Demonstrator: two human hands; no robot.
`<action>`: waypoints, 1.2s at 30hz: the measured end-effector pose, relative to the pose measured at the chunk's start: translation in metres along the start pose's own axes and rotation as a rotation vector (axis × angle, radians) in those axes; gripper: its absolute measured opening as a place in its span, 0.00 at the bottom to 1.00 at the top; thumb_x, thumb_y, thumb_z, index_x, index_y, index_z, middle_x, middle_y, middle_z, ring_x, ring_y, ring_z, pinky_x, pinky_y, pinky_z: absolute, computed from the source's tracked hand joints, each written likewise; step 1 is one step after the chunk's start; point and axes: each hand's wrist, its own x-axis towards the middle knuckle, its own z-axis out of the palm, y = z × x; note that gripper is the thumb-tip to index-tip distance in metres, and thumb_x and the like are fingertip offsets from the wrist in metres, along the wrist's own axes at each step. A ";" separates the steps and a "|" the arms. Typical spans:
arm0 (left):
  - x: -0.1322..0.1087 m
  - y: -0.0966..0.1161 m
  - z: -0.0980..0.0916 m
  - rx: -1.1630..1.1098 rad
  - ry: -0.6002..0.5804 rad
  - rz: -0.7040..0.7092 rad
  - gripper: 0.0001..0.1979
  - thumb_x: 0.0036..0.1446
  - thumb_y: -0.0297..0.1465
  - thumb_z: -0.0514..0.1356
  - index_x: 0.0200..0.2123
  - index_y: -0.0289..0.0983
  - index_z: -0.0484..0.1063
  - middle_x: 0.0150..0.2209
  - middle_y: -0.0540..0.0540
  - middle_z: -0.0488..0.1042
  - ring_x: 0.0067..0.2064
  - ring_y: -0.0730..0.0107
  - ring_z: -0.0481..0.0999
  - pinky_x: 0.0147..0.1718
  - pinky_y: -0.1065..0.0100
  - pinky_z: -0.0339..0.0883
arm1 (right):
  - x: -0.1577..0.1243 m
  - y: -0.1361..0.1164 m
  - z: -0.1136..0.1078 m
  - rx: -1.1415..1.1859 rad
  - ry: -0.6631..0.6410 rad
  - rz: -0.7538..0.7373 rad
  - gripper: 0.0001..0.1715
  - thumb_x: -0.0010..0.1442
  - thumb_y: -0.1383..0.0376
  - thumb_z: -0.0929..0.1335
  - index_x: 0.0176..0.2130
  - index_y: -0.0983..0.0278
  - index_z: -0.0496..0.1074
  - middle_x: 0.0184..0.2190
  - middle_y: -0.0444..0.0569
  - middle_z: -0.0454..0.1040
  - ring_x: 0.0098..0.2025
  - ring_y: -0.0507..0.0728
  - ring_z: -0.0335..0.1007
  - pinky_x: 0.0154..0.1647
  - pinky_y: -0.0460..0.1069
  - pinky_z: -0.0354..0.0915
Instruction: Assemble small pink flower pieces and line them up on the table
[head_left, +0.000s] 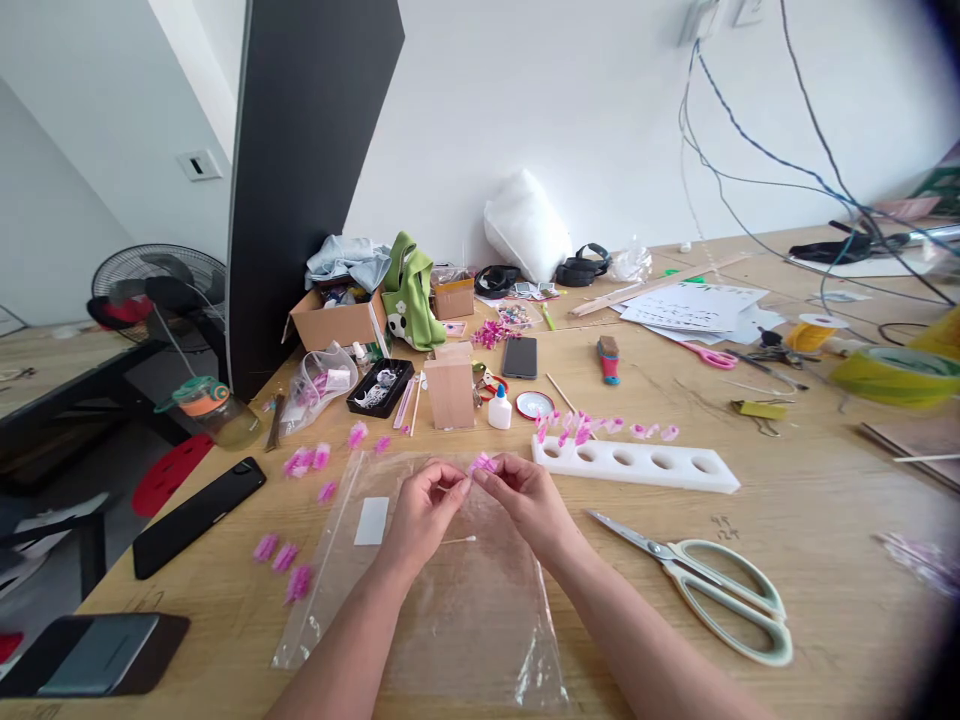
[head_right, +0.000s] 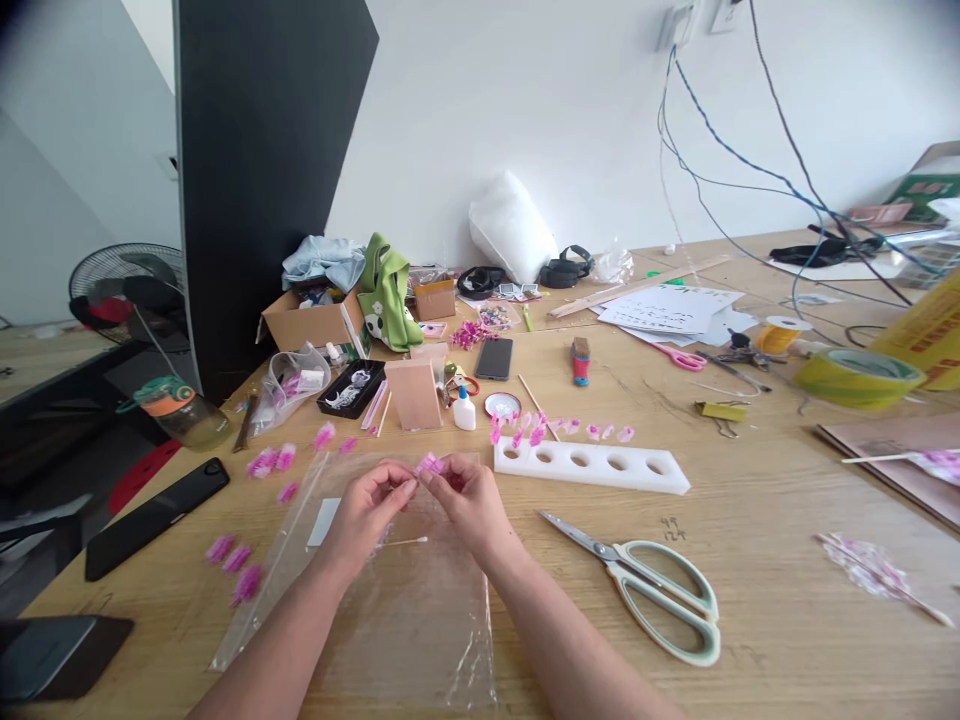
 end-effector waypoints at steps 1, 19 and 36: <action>0.000 0.000 0.000 -0.009 -0.001 0.000 0.11 0.54 0.37 0.60 0.29 0.34 0.72 0.32 0.47 0.69 0.32 0.72 0.67 0.31 0.72 0.62 | 0.000 -0.001 0.000 0.003 0.003 0.002 0.19 0.50 0.52 0.71 0.25 0.65 0.69 0.22 0.42 0.65 0.27 0.51 0.57 0.29 0.47 0.54; -0.001 -0.002 0.001 -0.056 0.046 0.027 0.12 0.54 0.38 0.61 0.27 0.35 0.71 0.32 0.46 0.69 0.32 0.72 0.66 0.30 0.73 0.62 | -0.001 0.004 0.002 -0.017 0.069 0.017 0.25 0.48 0.52 0.74 0.39 0.66 0.71 0.31 0.49 0.72 0.32 0.54 0.65 0.31 0.47 0.61; -0.004 0.008 -0.001 -0.242 0.051 0.085 0.06 0.51 0.34 0.64 0.27 0.37 0.77 0.35 0.45 0.69 0.41 0.66 0.69 0.42 0.65 0.63 | -0.019 -0.002 0.009 -0.206 0.135 -0.424 0.41 0.53 0.56 0.72 0.60 0.57 0.54 0.45 0.52 0.61 0.45 0.59 0.61 0.49 0.57 0.61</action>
